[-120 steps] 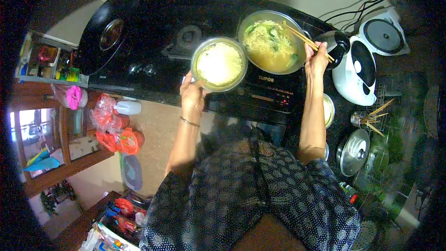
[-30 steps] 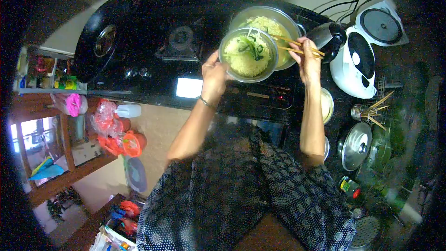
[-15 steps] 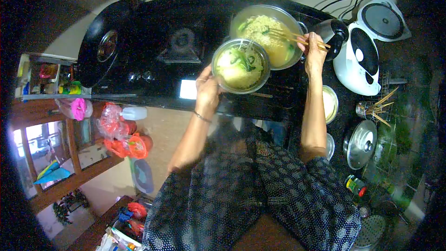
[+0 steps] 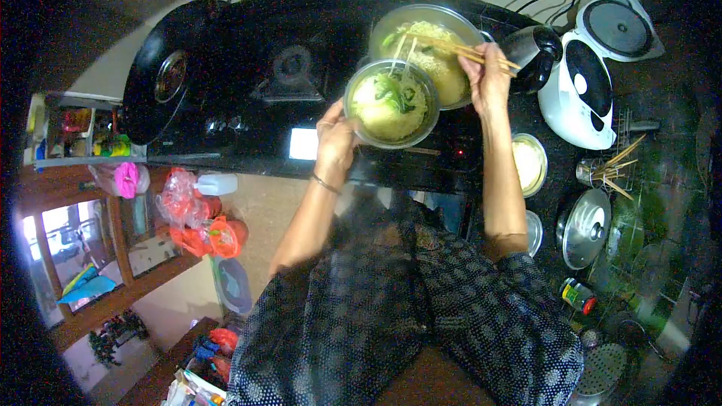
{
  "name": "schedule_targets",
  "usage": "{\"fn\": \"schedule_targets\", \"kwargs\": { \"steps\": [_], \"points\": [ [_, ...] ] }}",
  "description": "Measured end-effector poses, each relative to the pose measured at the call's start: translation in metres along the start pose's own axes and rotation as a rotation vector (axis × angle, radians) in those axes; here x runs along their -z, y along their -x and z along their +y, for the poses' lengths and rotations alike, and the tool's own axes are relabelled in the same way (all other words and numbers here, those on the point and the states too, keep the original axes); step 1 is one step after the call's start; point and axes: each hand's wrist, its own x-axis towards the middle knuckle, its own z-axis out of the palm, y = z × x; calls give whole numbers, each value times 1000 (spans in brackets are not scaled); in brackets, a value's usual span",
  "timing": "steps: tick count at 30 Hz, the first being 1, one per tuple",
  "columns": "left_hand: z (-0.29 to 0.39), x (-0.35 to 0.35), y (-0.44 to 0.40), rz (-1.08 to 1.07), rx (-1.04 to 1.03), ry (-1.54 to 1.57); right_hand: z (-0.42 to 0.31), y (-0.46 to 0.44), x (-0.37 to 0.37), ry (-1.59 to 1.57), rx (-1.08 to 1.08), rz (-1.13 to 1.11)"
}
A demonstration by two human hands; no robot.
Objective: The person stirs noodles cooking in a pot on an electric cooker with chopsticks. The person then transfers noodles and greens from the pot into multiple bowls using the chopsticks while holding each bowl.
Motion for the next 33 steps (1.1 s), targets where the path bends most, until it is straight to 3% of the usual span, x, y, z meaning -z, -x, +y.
{"fn": "schedule_targets", "kwargs": {
  "steps": [9, 23, 30, 33],
  "points": [
    [-11, 6, -13, -59, -54, 31, -96, 8, -40, 3, 201, -45],
    [-10, -18, -34, -19, -90, 75, -175, 35, -91, -45, 446, -118],
    [-11, -24, -38, 11, -63, 109, -181, 40, -96, 5, 471, -162],
    [-15, -20, -40, 32, -47, 91, -161, 41, -80, -31, 311, -230]
  ]
}}
